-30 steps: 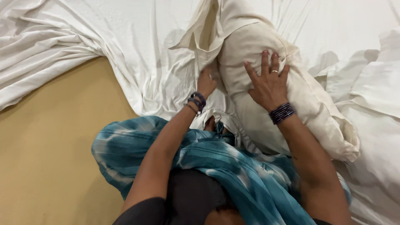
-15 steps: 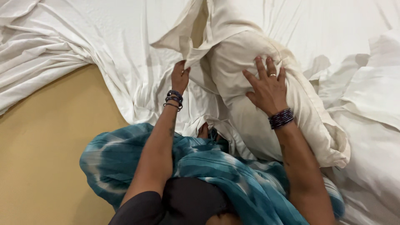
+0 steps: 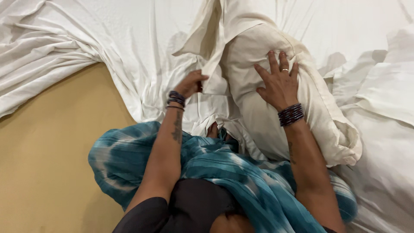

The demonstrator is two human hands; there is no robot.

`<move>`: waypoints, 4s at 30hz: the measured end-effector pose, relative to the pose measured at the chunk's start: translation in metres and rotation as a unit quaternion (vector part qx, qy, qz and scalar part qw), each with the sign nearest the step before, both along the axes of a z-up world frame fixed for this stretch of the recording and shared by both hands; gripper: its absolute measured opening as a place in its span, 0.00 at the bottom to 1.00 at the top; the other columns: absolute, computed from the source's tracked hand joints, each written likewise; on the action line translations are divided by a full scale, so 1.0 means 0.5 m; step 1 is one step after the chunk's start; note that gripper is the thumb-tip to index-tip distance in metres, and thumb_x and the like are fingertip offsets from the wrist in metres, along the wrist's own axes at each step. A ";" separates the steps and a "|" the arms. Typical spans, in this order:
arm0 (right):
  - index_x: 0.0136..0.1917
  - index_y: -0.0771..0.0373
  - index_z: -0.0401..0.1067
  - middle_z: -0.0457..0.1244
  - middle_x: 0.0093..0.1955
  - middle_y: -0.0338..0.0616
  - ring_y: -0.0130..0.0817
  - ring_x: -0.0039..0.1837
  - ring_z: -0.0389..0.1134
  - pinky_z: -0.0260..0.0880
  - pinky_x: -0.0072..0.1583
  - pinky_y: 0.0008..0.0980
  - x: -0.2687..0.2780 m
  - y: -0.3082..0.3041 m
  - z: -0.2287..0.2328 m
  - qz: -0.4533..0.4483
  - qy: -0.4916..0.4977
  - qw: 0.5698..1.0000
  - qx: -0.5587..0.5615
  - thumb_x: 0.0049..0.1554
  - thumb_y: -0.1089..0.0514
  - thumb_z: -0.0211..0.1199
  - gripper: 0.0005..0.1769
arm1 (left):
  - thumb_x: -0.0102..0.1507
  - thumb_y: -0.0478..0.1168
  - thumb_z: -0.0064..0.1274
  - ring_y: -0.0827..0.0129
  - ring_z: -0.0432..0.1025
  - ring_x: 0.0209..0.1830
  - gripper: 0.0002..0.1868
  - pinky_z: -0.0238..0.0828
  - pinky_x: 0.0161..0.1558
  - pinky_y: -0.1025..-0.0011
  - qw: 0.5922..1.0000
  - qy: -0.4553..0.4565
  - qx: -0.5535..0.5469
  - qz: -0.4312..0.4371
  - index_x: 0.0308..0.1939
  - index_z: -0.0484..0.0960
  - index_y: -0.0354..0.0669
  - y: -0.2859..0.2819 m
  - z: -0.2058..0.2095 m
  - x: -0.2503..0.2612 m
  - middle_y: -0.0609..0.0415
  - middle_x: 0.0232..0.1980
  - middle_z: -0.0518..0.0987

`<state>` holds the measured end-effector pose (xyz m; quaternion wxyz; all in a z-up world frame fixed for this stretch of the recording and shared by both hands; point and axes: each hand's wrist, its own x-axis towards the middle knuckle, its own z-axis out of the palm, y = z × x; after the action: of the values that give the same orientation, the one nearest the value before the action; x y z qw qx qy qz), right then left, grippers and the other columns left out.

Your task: The person sits cross-legged on a bed and inserts a white pillow into a white pillowcase. They align the pillow with the case opening, push it in, and then adjust the fabric to smooth out wrinkles and ensure the pillow fits properly inside.

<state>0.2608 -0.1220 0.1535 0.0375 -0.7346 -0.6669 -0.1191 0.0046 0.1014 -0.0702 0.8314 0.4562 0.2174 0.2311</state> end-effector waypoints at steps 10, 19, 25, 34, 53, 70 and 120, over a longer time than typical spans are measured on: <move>0.74 0.40 0.69 0.48 0.84 0.51 0.58 0.83 0.43 0.43 0.74 0.72 0.011 0.003 -0.008 -0.011 -0.001 1.000 0.009 0.42 0.48 0.76 0.46 | 0.64 0.29 0.48 0.56 0.77 0.53 0.35 0.84 0.41 0.67 0.899 0.141 0.392 -0.134 0.77 0.61 0.41 -0.174 0.189 0.153 0.42 0.69 0.73; 0.75 0.41 0.68 0.47 0.84 0.53 0.60 0.83 0.43 0.42 0.74 0.73 0.024 0.002 -0.013 -0.011 0.003 1.000 0.012 0.43 0.48 0.76 0.46 | 0.58 0.26 0.52 0.50 0.70 0.61 0.22 0.73 0.65 0.62 0.781 0.048 0.571 0.248 0.56 0.74 0.41 -0.183 0.065 0.211 0.40 0.61 0.69; 0.75 0.41 0.68 0.47 0.85 0.51 0.58 0.84 0.43 0.42 0.74 0.73 0.012 -0.001 -0.016 -0.006 -0.011 1.000 0.011 0.43 0.49 0.75 0.46 | 0.54 0.33 0.54 0.67 0.76 0.37 0.48 0.78 0.35 0.71 0.961 0.100 0.203 0.162 0.75 0.46 0.38 -0.138 0.083 0.190 0.45 0.67 0.65; 0.74 0.42 0.69 0.48 0.84 0.50 0.58 0.84 0.43 0.41 0.74 0.73 0.006 -0.002 -0.010 -0.002 -0.004 1.000 0.010 0.42 0.50 0.75 0.45 | 0.58 0.48 0.68 0.54 0.71 0.60 0.42 0.69 0.64 0.61 0.872 0.179 0.437 0.130 0.72 0.70 0.38 -0.112 0.048 0.187 0.38 0.62 0.75; 0.72 0.40 0.71 0.51 0.83 0.48 0.55 0.83 0.45 0.38 0.75 0.72 0.000 -0.003 -0.020 0.018 -0.011 1.000 0.018 0.45 0.50 0.72 0.40 | 0.61 0.44 0.63 0.64 0.73 0.58 0.31 0.69 0.62 0.69 0.952 -0.004 0.198 0.232 0.67 0.71 0.42 -0.078 0.113 0.161 0.45 0.60 0.78; 0.70 0.37 0.72 0.51 0.83 0.41 0.49 0.84 0.45 0.38 0.76 0.70 0.005 -0.005 -0.006 0.006 0.005 1.000 0.012 0.43 0.48 0.74 0.40 | 0.72 0.35 0.50 0.81 0.65 0.43 0.07 0.63 0.50 0.79 0.925 -0.050 0.231 0.297 0.50 0.81 0.36 0.008 0.106 0.052 0.64 0.41 0.74; 0.80 0.62 0.58 0.48 0.75 0.77 0.71 0.77 0.43 0.44 0.69 0.73 -0.022 0.014 -0.008 -0.033 0.093 0.967 0.236 0.38 0.30 0.77 0.66 | 0.61 0.43 0.60 0.43 0.77 0.38 0.57 0.76 0.40 0.55 0.823 0.358 0.435 0.073 0.77 0.34 0.22 -0.255 0.080 0.222 0.34 0.41 0.81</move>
<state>0.2497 -0.1150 0.1496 0.2673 -0.7345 -0.5890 -0.2053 0.1156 -0.0260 -0.0303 0.3912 0.8043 0.4087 0.1820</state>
